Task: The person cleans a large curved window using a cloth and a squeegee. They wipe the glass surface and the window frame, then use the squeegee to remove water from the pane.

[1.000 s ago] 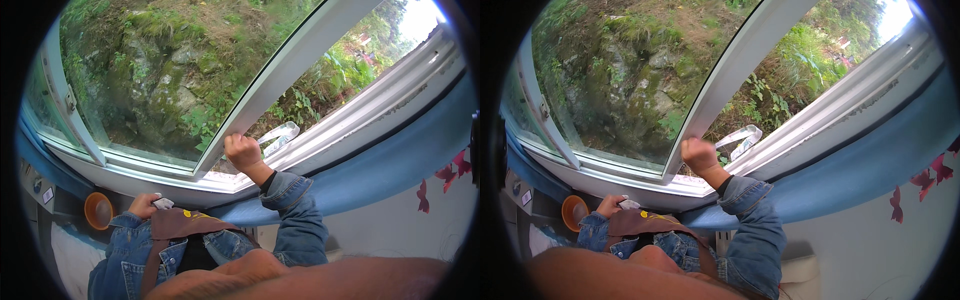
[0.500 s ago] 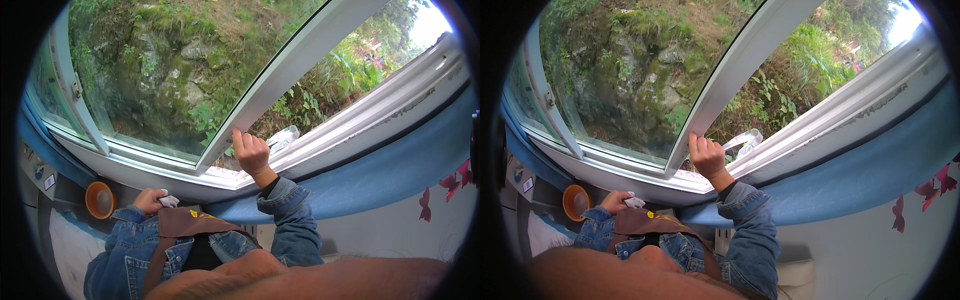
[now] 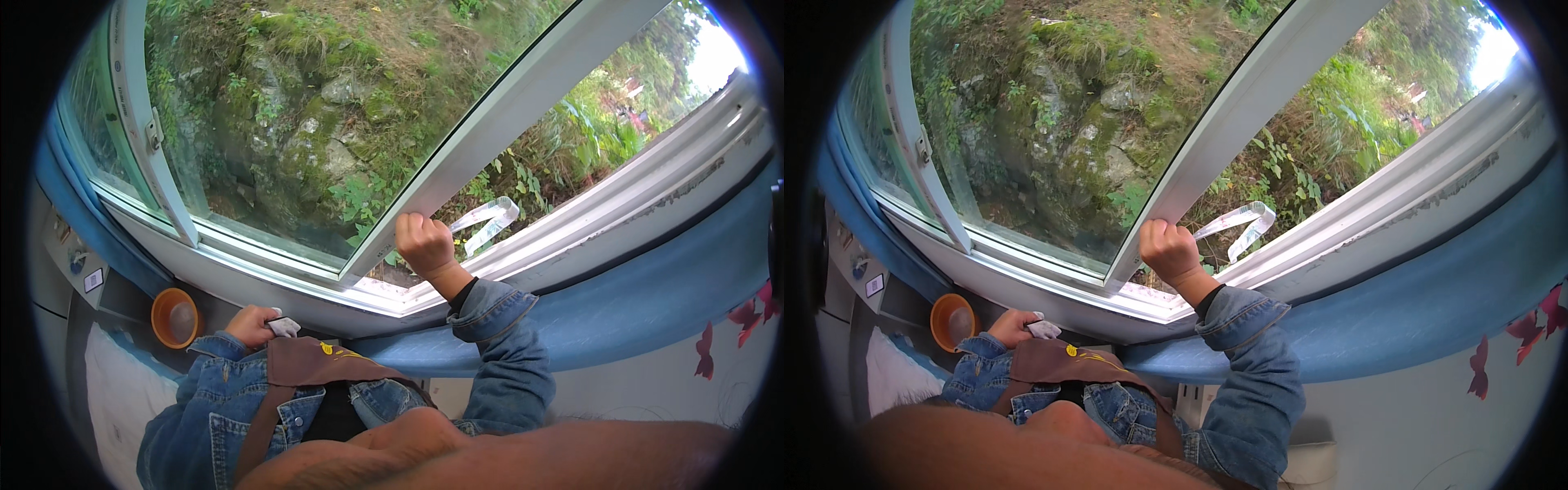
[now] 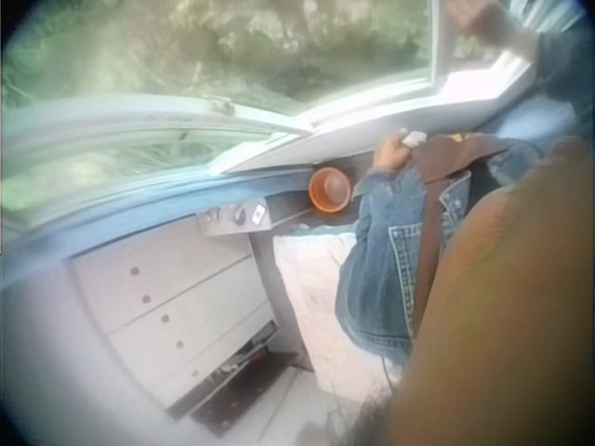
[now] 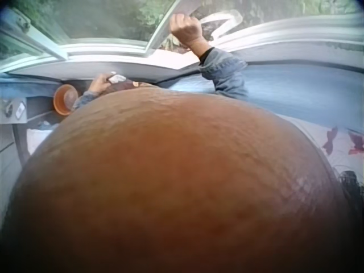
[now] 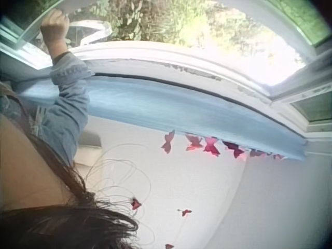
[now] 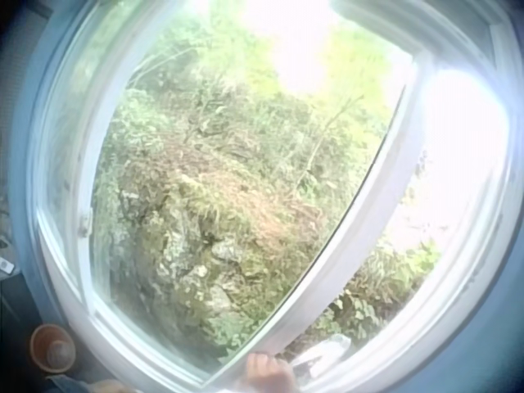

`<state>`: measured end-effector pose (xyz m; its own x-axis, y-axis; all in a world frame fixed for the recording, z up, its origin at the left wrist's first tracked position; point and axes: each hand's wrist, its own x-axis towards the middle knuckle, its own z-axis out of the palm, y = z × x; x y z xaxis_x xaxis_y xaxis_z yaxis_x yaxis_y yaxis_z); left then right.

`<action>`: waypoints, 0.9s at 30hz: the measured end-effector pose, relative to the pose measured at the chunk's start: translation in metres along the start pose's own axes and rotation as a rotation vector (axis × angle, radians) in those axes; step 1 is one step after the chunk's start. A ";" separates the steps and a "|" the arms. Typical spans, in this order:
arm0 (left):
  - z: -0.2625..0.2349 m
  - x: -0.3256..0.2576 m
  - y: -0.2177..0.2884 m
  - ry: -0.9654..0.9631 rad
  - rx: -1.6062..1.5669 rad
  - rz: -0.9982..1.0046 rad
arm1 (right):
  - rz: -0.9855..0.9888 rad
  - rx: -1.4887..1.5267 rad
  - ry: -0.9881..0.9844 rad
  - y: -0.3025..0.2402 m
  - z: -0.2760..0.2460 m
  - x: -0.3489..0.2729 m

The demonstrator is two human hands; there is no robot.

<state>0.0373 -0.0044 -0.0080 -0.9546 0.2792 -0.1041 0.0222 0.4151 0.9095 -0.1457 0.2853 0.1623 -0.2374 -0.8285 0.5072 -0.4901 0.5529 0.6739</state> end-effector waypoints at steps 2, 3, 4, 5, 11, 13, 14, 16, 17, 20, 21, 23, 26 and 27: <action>0.000 0.001 -0.003 -0.014 0.052 -0.041 | -0.004 -0.005 -0.008 0.001 0.001 0.001; 0.000 0.002 -0.004 -0.021 0.077 -0.061 | -0.022 0.009 -0.021 0.002 0.002 0.000; 0.000 0.003 -0.007 -0.023 0.086 -0.056 | -0.039 0.022 -0.038 0.003 0.004 -0.001; 0.000 0.003 -0.010 -0.025 0.094 -0.050 | -0.056 0.035 -0.055 0.003 0.005 -0.002; 0.002 -0.001 -0.007 0.062 -0.081 -0.055 | -0.331 0.111 -0.132 0.025 -0.001 0.005; 0.002 -0.003 -0.005 0.074 -0.103 -0.053 | -0.374 0.148 -0.176 0.027 -0.001 0.004; -0.001 -0.004 -0.003 0.078 -0.073 -0.049 | -0.400 0.152 -0.196 0.029 -0.003 0.006; -0.002 -0.003 -0.004 0.083 -0.076 -0.049 | -0.434 0.188 -0.218 0.032 -0.008 0.007; -0.001 -0.003 -0.006 0.084 -0.110 -0.053 | -0.434 0.202 -0.228 0.032 -0.008 0.005; 0.000 -0.002 -0.018 0.096 -0.140 -0.049 | -0.439 0.245 -0.312 0.036 -0.007 -0.004; 0.000 -0.001 -0.022 0.100 -0.137 -0.045 | -0.443 0.242 -0.316 0.037 -0.008 -0.005; -0.002 -0.004 -0.011 0.099 -0.148 -0.054 | -0.446 0.246 -0.327 0.038 -0.011 -0.008; 0.000 -0.004 -0.014 0.117 -0.180 -0.071 | -0.340 0.241 -0.261 0.044 -0.016 -0.016; 0.001 -0.003 -0.017 0.126 -0.193 -0.075 | -0.267 0.272 -0.257 0.044 -0.016 -0.022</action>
<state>0.0401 -0.0114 -0.0239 -0.9812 0.1384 -0.1346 -0.0961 0.2544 0.9623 -0.1483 0.3294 0.1896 -0.2556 -0.9531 0.1621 -0.7569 0.3016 0.5798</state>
